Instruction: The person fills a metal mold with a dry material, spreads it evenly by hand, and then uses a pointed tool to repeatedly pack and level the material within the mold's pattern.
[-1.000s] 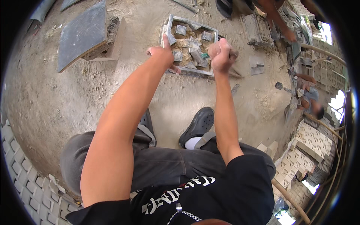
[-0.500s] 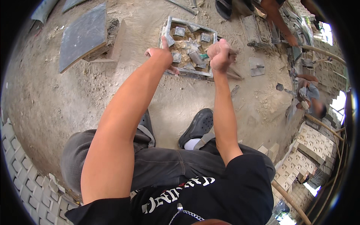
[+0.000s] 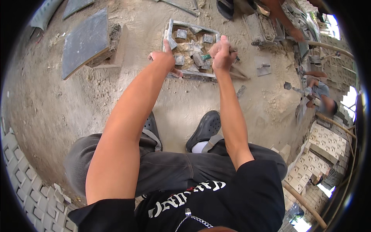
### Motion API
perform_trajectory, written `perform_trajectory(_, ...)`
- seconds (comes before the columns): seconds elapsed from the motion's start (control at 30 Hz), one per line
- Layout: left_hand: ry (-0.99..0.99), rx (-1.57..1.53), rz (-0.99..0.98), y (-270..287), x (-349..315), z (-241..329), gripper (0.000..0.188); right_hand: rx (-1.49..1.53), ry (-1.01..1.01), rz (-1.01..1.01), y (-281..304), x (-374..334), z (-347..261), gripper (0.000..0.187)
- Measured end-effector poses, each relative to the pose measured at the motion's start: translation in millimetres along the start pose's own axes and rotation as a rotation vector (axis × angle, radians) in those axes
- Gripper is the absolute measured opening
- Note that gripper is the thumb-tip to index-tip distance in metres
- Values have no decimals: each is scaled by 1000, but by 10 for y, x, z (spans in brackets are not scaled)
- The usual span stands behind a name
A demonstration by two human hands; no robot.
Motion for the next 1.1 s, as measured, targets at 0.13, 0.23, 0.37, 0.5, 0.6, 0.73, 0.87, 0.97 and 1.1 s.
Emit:
perform_trajectory(0.13, 2, -20, -13, -20, -15, -37, 160, 98, -31, 222, -11, -108, -381, 54)
perform_trajectory(0.23, -7, -28, -22, -6, -23, -38, 160, 154, -44, 273, -76, -228, -622, 52)
perform_trajectory(0.37, -8, -24, -34, 15, -26, -10, 160, 108, -57, 292, -57, -339, -388, 48)
perform_trajectory(0.5, -7, -35, 23, -7, -1, -34, 159, 81, -26, 8, -127, -332, 61, 54)
perform_trajectory(0.6, -33, -70, -10, 32, -53, -13, 159, 214, -81, -216, -149, -286, 12, 58)
perform_trajectory(0.73, -67, -86, -14, 7, -84, -84, 162, 161, -38, -157, -383, -165, -354, 58)
perform_trajectory(0.87, -68, -113, -11, 13, -73, -91, 163, 124, 12, -177, -427, -109, -680, 56)
perform_trajectory(0.97, -72, -109, -33, 63, -97, 9, 163, -182, 34, -209, -234, -175, -90, 52)
perform_trajectory(1.1, -52, -121, 5, -32, 17, -85, 161, -108, -86, -220, -487, -197, 35, 48)
Point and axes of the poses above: each hand's wrist, its own x-axis towards the middle knuckle, its own y-axis out of the back of the hand, z = x × y, the point moved 7 cm from there along x, towards the middle knuckle
